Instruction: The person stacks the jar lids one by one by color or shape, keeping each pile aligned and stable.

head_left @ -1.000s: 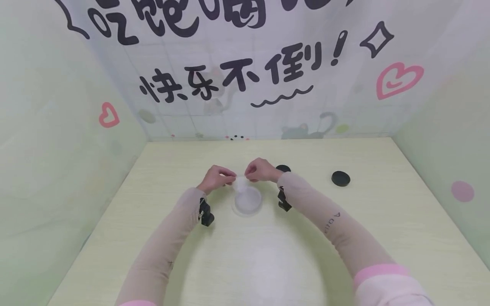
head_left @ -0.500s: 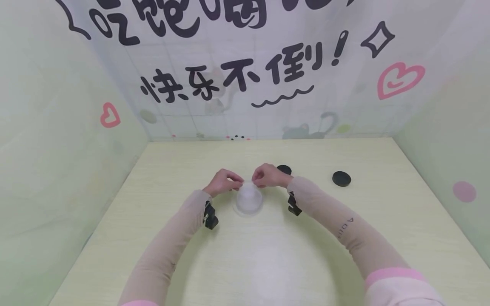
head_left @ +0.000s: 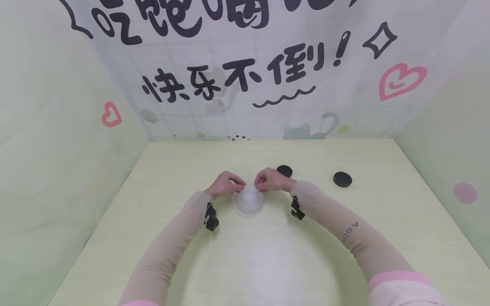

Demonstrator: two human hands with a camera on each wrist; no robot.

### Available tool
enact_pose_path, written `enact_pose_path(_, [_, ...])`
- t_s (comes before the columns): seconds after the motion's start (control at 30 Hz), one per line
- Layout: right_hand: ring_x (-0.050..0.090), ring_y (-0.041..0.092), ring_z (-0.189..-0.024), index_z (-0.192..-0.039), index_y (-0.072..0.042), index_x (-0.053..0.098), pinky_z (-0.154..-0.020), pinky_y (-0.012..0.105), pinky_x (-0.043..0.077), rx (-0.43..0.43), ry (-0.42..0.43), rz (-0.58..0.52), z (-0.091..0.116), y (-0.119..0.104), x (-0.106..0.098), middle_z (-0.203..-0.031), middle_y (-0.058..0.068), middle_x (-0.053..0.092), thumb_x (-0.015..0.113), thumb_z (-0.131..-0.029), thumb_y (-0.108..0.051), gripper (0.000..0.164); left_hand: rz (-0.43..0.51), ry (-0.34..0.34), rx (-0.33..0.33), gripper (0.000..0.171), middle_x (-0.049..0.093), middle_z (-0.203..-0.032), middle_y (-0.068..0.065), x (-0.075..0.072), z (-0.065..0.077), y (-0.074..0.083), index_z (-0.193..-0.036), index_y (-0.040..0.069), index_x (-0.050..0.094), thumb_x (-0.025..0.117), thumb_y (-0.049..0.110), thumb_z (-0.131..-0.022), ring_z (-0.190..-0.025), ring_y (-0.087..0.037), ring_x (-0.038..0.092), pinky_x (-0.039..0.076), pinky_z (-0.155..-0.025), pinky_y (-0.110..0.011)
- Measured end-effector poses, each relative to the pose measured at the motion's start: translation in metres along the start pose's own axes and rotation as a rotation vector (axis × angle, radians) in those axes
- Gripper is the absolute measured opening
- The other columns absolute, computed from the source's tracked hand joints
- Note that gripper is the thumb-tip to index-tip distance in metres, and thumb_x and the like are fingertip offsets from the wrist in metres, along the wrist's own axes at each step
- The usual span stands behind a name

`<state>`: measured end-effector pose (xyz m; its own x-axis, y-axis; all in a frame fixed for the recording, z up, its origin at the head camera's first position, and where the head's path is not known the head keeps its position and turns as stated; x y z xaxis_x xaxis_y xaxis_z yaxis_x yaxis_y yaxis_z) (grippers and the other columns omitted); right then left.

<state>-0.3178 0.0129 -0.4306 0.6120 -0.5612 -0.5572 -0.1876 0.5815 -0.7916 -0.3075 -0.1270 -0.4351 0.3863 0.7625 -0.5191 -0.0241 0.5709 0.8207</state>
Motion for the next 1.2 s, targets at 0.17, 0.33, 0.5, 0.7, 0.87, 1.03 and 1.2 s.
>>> enact_pose_path(0.17, [0.058,0.014,-0.068,-0.088,0.001,0.062,-0.064,0.024,0.050,-0.006,0.003,-0.017,0.0018,0.0006,0.0018,-0.077,0.007,0.063,0.061,-0.080,-0.002,0.008,-0.033,0.014,0.017,0.017,0.066,-0.085,-0.003,0.0009,-0.0002,-0.0010,-0.093,0.005,0.069,0.066,0.014,-0.078,-0.071,-0.014,0.059,0.047,-0.062,-0.025])
enact_pose_path(0.33, [0.058,0.013,-0.067,-0.087,0.000,0.062,-0.064,0.024,0.050,0.001,0.011,-0.035,0.0020,0.0024,0.0042,-0.076,0.007,0.063,0.061,-0.080,-0.002,0.007,-0.058,0.025,0.030,0.016,0.066,-0.086,-0.002,0.0011,0.0017,-0.0010,-0.092,0.007,0.069,0.066,0.014,-0.078,-0.073,-0.013,0.056,0.045,-0.065,-0.024])
enact_pose_path(0.5, [0.059,0.012,-0.068,-0.086,0.000,0.062,-0.065,0.024,0.051,-0.004,0.010,-0.051,0.0017,0.0029,0.0074,-0.076,0.006,0.063,0.061,-0.080,-0.003,0.007,-0.061,0.033,0.029,0.016,0.066,-0.087,-0.003,0.0014,0.0054,-0.0011,-0.092,0.006,0.069,0.067,0.013,-0.078,-0.075,-0.014,0.055,0.044,-0.067,-0.024])
enact_pose_path(0.7, [0.059,0.012,-0.067,-0.087,0.001,0.062,-0.064,0.024,0.051,-0.015,0.022,-0.044,0.0020,0.0046,0.0067,-0.077,0.007,0.064,0.061,-0.080,-0.003,0.008,-0.059,0.033,0.026,0.016,0.065,-0.088,-0.003,0.0030,0.0041,-0.0007,-0.093,0.006,0.069,0.066,0.013,-0.078,-0.076,-0.014,0.054,0.044,-0.069,-0.024])
enact_pose_path(0.87, [0.059,0.013,-0.068,-0.088,0.002,0.062,-0.065,0.024,0.051,-0.032,0.027,-0.066,0.0044,0.0051,0.0060,-0.078,0.008,0.064,0.062,-0.080,-0.003,0.010,-0.077,0.027,0.041,0.016,0.065,-0.088,-0.003,0.0042,0.0027,0.0008,-0.093,0.005,0.068,0.065,0.013,-0.079,-0.077,-0.013,0.055,0.044,-0.069,-0.024])
enact_pose_path(1.03, [0.059,0.013,-0.069,-0.089,0.002,0.062,-0.065,0.024,0.051,-0.041,0.029,-0.075,0.0045,0.0059,0.0059,-0.079,0.008,0.063,0.062,-0.080,-0.003,0.011,-0.072,0.014,0.044,0.017,0.065,-0.089,-0.004,0.0053,0.0023,0.0012,-0.094,0.004,0.068,0.064,0.013,-0.080,-0.077,-0.013,0.055,0.044,-0.069,-0.024])
enact_pose_path(1.2, [0.060,0.014,-0.070,-0.090,0.002,0.062,-0.065,0.024,0.051,-0.050,0.025,-0.065,0.0047,0.0048,0.0058,-0.080,0.008,0.063,0.061,-0.080,-0.003,0.012,-0.070,0.003,0.031,0.018,0.065,-0.088,-0.003,0.0053,0.0026,-0.0004,-0.094,0.004,0.068,0.064,0.014,-0.080,-0.076,-0.014,0.054,0.043,-0.067,-0.023])
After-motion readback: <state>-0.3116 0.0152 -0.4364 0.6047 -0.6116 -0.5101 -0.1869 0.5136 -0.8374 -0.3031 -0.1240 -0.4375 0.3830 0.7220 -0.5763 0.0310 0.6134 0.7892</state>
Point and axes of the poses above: each hand's wrist, its own z-axis away from the middle knuckle, its own x-axis out of the palm, y = z × x, the point moved 7 cm from there along -z, towards the middle knuckle
